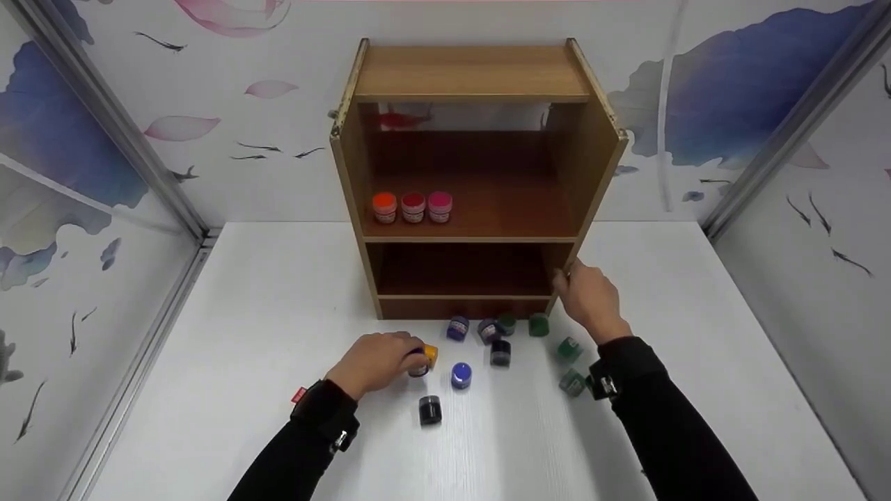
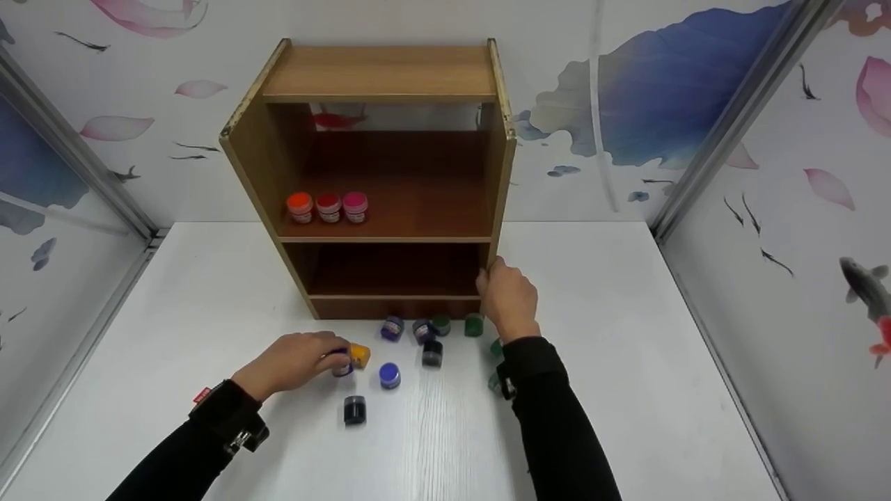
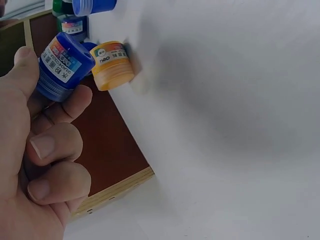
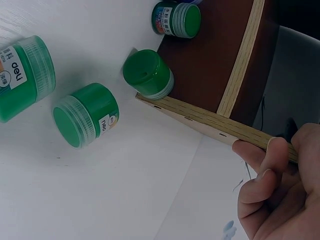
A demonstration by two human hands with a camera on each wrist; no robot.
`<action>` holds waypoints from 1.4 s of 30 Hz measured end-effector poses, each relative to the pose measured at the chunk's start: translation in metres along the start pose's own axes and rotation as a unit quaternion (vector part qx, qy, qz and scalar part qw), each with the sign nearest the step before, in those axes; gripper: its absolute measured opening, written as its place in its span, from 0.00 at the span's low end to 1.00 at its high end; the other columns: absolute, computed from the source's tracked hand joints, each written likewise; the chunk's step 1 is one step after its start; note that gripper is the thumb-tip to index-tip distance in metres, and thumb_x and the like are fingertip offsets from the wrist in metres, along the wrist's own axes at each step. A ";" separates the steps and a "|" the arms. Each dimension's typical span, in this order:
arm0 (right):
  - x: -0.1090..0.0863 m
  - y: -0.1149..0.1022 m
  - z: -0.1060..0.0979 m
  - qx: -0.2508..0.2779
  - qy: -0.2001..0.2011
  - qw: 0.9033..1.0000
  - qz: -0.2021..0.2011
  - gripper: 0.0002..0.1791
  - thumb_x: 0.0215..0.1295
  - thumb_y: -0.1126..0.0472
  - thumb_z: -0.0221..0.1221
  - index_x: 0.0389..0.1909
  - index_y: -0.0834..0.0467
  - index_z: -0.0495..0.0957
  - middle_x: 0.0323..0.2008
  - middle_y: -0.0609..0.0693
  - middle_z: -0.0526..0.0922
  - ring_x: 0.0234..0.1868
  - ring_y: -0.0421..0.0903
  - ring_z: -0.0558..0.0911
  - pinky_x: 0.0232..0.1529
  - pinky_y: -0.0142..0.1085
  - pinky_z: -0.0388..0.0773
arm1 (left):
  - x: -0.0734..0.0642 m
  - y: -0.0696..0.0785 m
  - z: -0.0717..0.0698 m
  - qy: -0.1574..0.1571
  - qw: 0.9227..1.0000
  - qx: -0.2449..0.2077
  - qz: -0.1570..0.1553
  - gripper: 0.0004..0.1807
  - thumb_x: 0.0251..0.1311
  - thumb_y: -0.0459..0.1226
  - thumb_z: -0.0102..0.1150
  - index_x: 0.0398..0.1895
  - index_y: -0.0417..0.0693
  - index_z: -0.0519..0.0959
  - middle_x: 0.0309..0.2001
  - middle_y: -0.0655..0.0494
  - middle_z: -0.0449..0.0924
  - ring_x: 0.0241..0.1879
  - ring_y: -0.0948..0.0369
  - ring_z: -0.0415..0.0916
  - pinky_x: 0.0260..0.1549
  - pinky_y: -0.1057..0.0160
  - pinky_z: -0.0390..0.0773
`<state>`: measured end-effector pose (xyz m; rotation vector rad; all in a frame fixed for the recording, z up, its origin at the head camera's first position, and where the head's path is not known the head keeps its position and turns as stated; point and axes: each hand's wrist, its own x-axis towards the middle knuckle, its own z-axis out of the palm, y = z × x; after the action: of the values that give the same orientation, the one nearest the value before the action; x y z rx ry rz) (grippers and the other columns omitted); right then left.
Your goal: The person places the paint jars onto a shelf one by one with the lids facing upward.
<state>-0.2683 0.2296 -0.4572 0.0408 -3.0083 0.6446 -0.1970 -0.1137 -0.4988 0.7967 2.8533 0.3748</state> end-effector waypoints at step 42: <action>0.000 0.001 0.000 0.003 0.007 1.000 -0.006 0.20 0.74 0.52 0.43 0.41 0.64 0.76 0.31 0.62 0.85 0.28 0.54 0.82 0.26 0.45 0.73 | 0.029 0.050 -0.102 0.025 0.998 0.058 0.030 0.27 0.71 0.59 0.39 0.60 0.58 0.77 0.49 0.58 0.82 0.43 0.58 0.80 0.51 0.58 0.80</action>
<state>-0.2684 0.2304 -0.4579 0.0532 -2.9917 0.6497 -0.2190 -0.0776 -0.3897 0.9073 2.9252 0.2414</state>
